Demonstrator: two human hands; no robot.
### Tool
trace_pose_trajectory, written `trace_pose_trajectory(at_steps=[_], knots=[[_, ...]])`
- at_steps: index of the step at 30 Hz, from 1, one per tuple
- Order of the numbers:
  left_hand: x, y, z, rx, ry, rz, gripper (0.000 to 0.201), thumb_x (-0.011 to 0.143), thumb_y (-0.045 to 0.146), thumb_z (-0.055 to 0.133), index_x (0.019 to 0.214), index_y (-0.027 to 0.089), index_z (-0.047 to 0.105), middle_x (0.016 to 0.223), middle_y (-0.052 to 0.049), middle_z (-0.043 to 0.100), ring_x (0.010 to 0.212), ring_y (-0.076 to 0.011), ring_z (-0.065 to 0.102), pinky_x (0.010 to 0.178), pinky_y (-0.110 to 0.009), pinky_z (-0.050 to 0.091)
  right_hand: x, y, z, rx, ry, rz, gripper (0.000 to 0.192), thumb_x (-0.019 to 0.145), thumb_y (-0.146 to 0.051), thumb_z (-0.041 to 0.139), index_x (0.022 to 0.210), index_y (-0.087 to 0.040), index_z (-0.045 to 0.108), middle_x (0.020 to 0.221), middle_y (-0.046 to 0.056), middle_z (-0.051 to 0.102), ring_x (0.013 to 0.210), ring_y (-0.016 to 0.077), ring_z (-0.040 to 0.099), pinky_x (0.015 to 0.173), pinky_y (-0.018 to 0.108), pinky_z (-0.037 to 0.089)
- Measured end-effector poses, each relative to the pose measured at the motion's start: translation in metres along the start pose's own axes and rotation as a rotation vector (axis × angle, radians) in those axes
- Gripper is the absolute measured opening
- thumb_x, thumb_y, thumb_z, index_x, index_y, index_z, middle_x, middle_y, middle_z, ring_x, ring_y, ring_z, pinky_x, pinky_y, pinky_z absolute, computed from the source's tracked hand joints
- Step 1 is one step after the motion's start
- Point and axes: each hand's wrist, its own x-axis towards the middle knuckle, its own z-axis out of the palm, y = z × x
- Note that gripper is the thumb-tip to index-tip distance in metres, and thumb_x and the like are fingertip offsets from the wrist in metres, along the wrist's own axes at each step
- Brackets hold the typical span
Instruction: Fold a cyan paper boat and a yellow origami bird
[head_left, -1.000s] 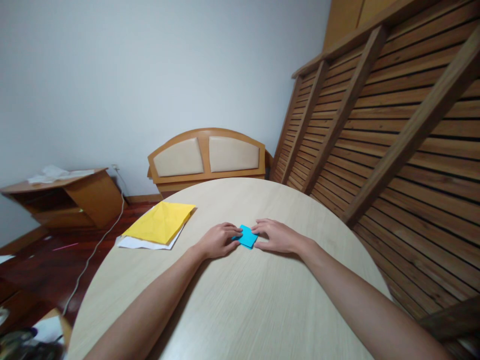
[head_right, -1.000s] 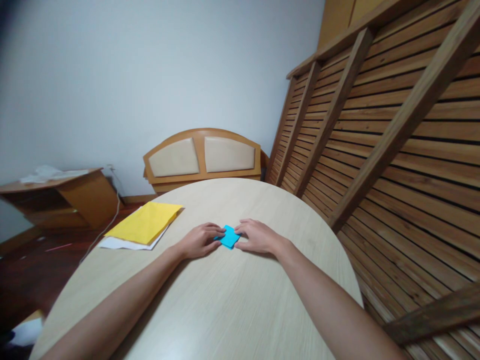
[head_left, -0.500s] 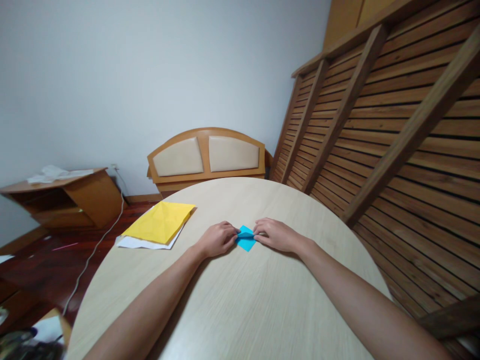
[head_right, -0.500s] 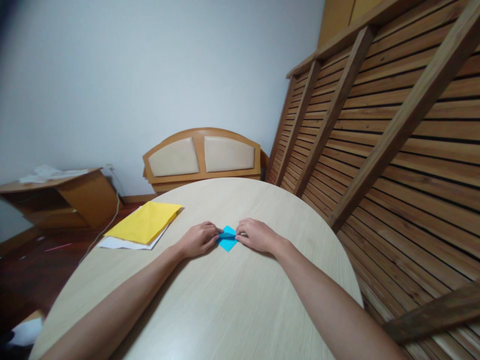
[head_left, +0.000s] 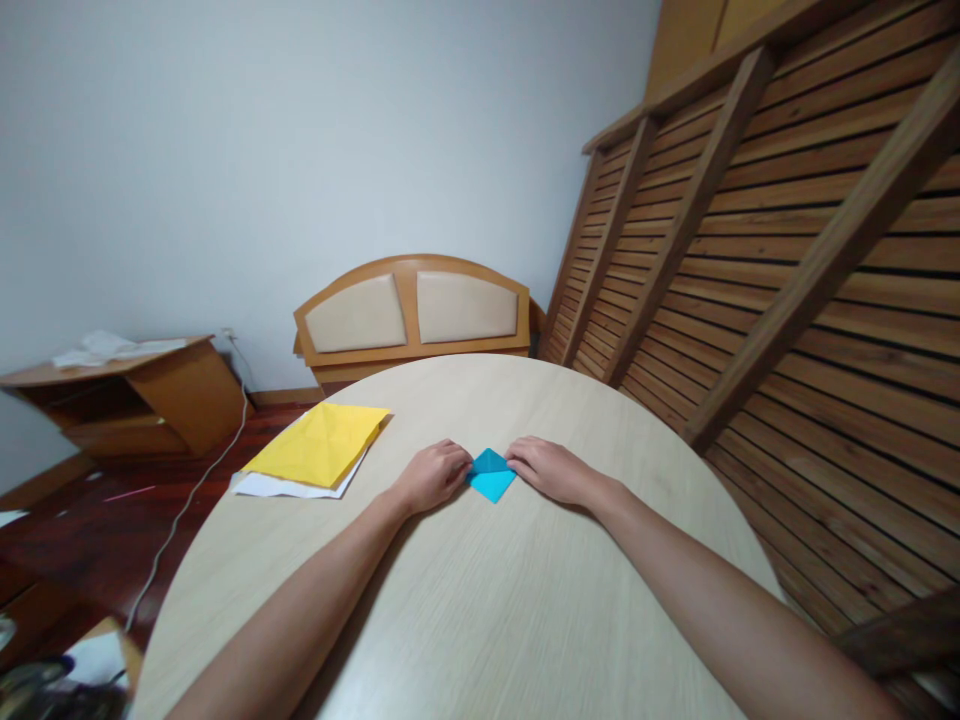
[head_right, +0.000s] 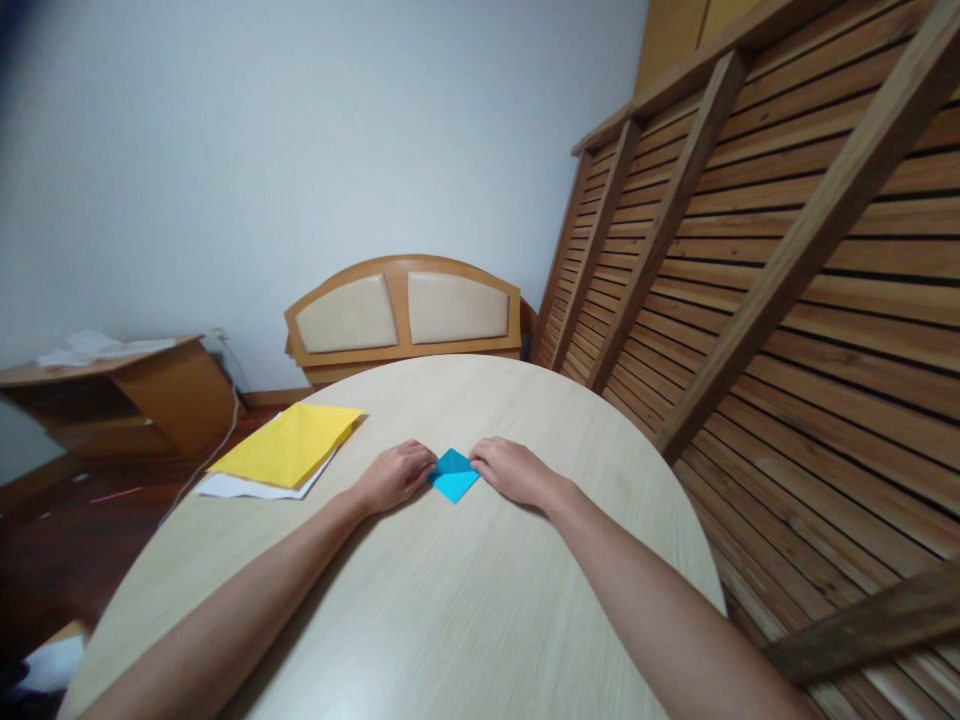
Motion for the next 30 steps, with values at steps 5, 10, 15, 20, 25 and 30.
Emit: trace_pose_trajectory(at_steps=[5,10,15,20,25,30], knots=[[-0.001,0.001,0.000,-0.053,0.007,-0.073,0.024,0.096,0.023,0.046,0.114,0.020,0.061,0.100,-0.008,0.069,0.093,-0.0197,0.063,0.083,-0.031,0.050,-0.001,-0.002,0.002,0.064,0.031,0.069,0.019,0.096,-0.020,0.048,0.111,-0.020,0.060,0.111,0.008,0.068,0.100,0.0215,0.062,0.085,0.032,0.045],[-0.003,0.002,0.001,-0.066,0.020,-0.053,0.033,0.096,0.023,0.046,0.128,0.023,0.055,0.103,-0.007,0.069,0.094,-0.0200,0.063,0.082,-0.031,0.050,-0.001,-0.002,0.004,0.076,0.037,0.047,0.022,0.095,-0.018,0.049,0.116,-0.021,0.056,0.111,0.008,0.067,0.100,0.0212,0.062,0.084,0.032,0.046],[-0.003,-0.001,0.002,-0.011,0.014,0.016,0.028,0.093,0.019,0.047,0.115,0.021,0.064,0.103,-0.008,0.069,0.095,-0.0221,0.061,0.082,-0.033,0.050,0.000,0.000,0.007,0.054,0.036,0.002,0.021,0.096,-0.018,0.046,0.110,-0.021,0.062,0.110,0.007,0.067,0.101,0.0210,0.061,0.088,0.032,0.046],[-0.002,-0.002,0.002,-0.015,0.016,0.014,0.030,0.092,0.019,0.050,0.117,0.021,0.066,0.106,-0.009,0.067,0.097,-0.0222,0.060,0.084,-0.033,0.050,0.001,0.001,0.009,0.009,0.014,-0.013,0.025,0.096,-0.017,0.045,0.112,-0.020,0.065,0.111,0.008,0.066,0.104,0.0215,0.060,0.091,0.034,0.047],[-0.002,-0.003,0.004,-0.009,0.012,0.012,0.029,0.094,0.025,0.050,0.116,0.020,0.069,0.104,-0.010,0.066,0.095,-0.0221,0.060,0.086,-0.035,0.050,0.001,-0.001,0.010,0.008,0.014,-0.036,0.026,0.097,-0.021,0.047,0.114,-0.020,0.067,0.119,0.009,0.065,0.112,0.0223,0.058,0.097,0.036,0.046],[-0.002,-0.002,0.003,-0.016,0.029,0.033,0.029,0.093,0.024,0.051,0.116,0.020,0.069,0.110,-0.011,0.066,0.100,-0.0224,0.059,0.090,-0.036,0.050,0.002,-0.001,0.014,0.033,0.001,-0.097,0.032,0.099,-0.027,0.047,0.125,-0.021,0.064,0.130,0.008,0.063,0.123,0.0234,0.053,0.107,0.041,0.039]])
